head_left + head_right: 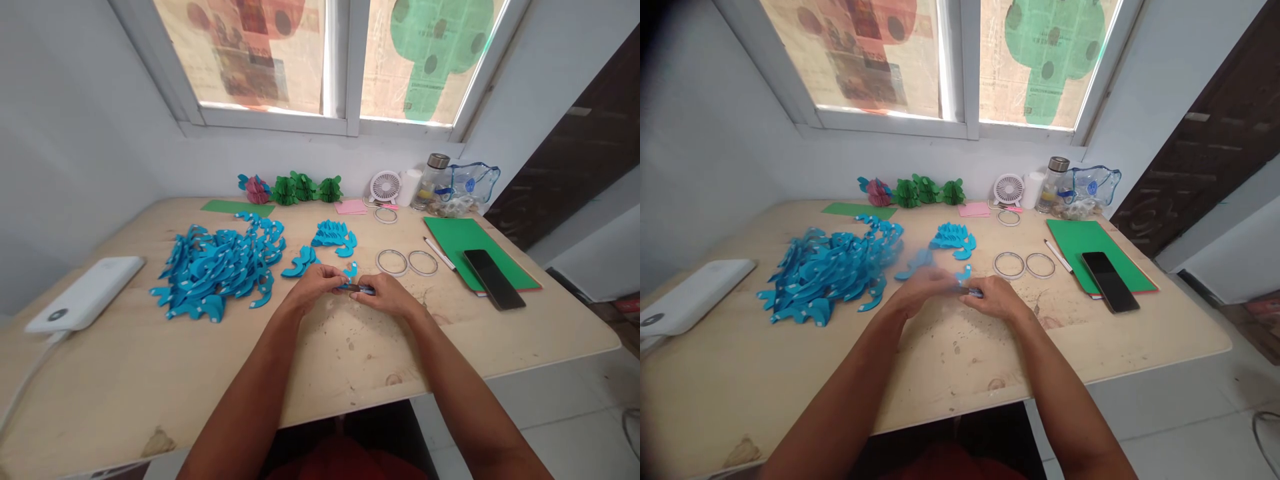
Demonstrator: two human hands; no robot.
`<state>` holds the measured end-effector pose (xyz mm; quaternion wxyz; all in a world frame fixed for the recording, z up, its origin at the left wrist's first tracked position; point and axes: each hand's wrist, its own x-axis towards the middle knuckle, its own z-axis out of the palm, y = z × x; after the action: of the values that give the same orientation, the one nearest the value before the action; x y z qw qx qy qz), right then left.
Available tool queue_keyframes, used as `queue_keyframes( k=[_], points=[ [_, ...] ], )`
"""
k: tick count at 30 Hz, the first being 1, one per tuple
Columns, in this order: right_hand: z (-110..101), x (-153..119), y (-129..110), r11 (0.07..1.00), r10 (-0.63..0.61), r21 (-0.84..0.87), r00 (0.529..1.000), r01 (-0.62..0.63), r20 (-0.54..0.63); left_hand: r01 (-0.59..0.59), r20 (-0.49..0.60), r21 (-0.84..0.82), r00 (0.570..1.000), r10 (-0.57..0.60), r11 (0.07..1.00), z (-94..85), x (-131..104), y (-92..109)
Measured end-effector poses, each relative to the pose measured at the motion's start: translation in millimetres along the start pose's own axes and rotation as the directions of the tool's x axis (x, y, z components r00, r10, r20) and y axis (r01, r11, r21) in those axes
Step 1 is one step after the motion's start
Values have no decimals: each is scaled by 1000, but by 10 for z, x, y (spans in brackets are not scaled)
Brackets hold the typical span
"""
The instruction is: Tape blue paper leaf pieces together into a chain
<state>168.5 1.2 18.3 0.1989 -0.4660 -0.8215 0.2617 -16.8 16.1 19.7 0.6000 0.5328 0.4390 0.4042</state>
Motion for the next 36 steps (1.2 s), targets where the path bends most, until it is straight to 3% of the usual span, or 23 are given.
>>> queue_keyframes(
  k=[9, 13, 16, 18, 20, 22, 24, 29, 31, 33, 36],
  points=[
    [25, -7, -6, 997, -4, -82, 1000, 6, 18, 27, -21, 6, 999, -27, 1000, 40, 6, -17],
    [9, -13, 16, 989, 28, -147, 1000, -27, 2, -40, -163, -54, 986, 31, 998, 38, 35, -35],
    [-47, -10, 88, 962, 126, -229, 985, -150, -113, -83, -304, -109, 952, 46, 991, 24, 67, -59],
    [-96, -8, 163, 908, 239, -278, 932, -314, -274, -90, -352, -145, 936, 33, 985, 25, 86, -77],
    [-140, -10, 251, 825, 344, -289, 837, -486, -425, -95, -367, -176, 930, 24, 980, 44, 98, -92],
    [-170, -17, 345, 761, 408, -280, 767, -586, -496, -101, -350, -199, 936, 25, 975, 77, 103, -102],
    [-185, -25, 430, 741, 415, -278, 742, -611, -526, -115, -330, -214, 943, 39, 970, 114, 103, -107],
    [-161, -10, 491, 813, 266, -289, 764, -505, -588, -136, -282, -226, 957, 68, 965, 178, 96, -119],
    [-121, 20, 434, 891, 233, -187, 769, -414, -596, -145, -274, -233, 958, 78, 962, 200, 89, -126],
    [-67, 58, 345, 970, 194, -16, 819, -241, -540, -152, -273, -227, 958, 87, 962, 225, 78, -132],
    [16, 103, 197, 983, 136, 174, 863, -57, -486, -154, -269, -212, 958, 94, 965, 263, 57, -135]
  ],
)
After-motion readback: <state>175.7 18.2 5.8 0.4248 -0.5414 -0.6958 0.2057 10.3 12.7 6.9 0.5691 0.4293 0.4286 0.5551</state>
